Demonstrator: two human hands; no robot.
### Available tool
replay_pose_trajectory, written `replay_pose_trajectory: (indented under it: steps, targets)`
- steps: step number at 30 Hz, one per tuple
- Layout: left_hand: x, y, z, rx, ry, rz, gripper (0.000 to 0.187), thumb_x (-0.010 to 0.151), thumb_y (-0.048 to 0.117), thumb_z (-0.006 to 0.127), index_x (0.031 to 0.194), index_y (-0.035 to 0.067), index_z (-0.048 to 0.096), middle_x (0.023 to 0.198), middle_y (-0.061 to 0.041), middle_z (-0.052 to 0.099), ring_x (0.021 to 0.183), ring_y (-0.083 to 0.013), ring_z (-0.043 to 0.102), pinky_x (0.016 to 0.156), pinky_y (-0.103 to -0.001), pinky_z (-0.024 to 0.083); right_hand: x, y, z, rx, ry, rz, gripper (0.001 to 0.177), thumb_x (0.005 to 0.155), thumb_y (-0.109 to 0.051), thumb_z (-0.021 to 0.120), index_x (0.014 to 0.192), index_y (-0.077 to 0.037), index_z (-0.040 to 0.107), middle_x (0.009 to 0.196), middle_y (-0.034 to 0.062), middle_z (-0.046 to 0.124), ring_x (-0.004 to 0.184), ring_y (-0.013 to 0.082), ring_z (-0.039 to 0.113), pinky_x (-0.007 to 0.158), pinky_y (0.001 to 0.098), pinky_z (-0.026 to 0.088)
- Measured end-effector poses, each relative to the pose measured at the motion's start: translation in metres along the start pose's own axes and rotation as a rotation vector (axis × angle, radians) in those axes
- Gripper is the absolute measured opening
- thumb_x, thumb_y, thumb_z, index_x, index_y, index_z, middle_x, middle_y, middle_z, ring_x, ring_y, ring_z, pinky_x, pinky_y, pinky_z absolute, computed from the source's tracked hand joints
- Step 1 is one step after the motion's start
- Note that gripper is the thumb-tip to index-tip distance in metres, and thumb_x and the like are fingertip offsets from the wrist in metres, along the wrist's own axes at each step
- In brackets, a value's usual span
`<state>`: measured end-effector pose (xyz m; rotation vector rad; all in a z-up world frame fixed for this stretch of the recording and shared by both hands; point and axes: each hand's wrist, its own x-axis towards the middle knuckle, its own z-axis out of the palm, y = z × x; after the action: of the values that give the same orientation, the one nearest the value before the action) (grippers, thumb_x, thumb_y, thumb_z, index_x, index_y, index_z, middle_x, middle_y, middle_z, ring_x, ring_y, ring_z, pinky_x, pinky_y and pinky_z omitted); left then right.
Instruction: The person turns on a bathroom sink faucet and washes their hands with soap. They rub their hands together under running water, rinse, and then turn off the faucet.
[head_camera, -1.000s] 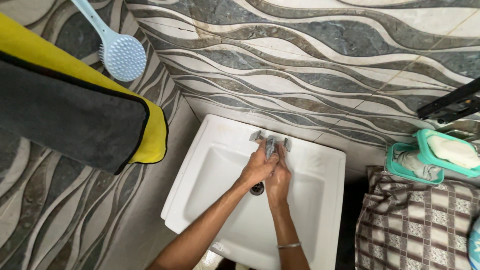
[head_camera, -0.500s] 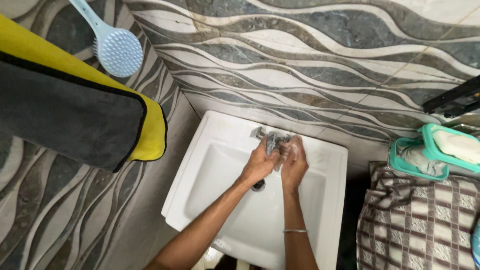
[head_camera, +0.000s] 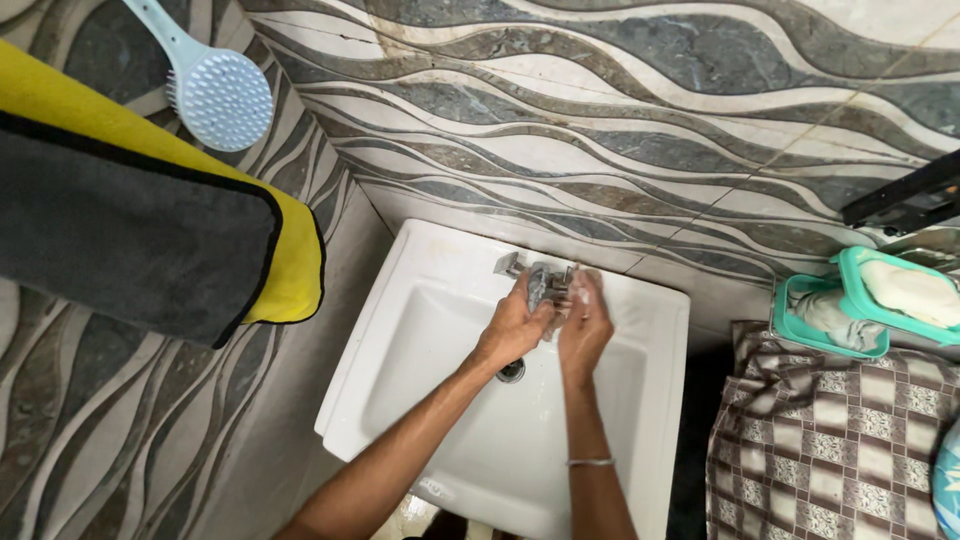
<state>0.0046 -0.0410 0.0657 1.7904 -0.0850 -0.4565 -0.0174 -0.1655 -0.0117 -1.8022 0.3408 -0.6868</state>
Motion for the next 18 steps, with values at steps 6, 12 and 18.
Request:
replay_pose_trajectory:
  steps: [6,12,18]
  targets:
    - [0.007,-0.016,0.005,0.031,0.052,0.030,0.072,0.092,0.020,0.059,0.153,-0.003,0.029,0.084,-0.017,0.073,0.071,-0.0206,0.072,0.066,-0.034,0.057,-0.003,0.009,0.000,0.066,-0.025,-0.102,0.041,0.098,0.013,0.045,0.136,0.004,0.061,0.142,0.0211,0.062,0.124,0.0302,0.066,0.103,0.0366,0.055]
    - [0.004,-0.010,0.002,0.021,0.014,-0.023,0.075,0.089,0.017,0.058,0.156,0.001,0.029,0.080,-0.017,0.072,0.062,-0.0221,0.068,0.059,-0.038,0.056,0.007,-0.028,-0.001,0.005,-0.114,-0.238,0.050,0.090,0.015,0.051,0.137,0.001,0.062,0.144,0.0178,0.060,0.133,0.0294,0.061,0.110,0.0373,0.051]
    - [-0.003,0.004,0.000,0.007,0.027,0.005,0.066,0.091,0.018,0.059,0.152,0.005,0.039,0.074,-0.010,0.068,0.057,-0.0169,0.064,0.053,-0.032,0.052,0.042,-0.058,-0.008,0.423,-0.504,-0.032,0.043,0.097,0.000,0.039,0.134,0.001,0.060,0.139,0.0148,0.062,0.129,0.0230,0.060,0.110,0.0324,0.046]
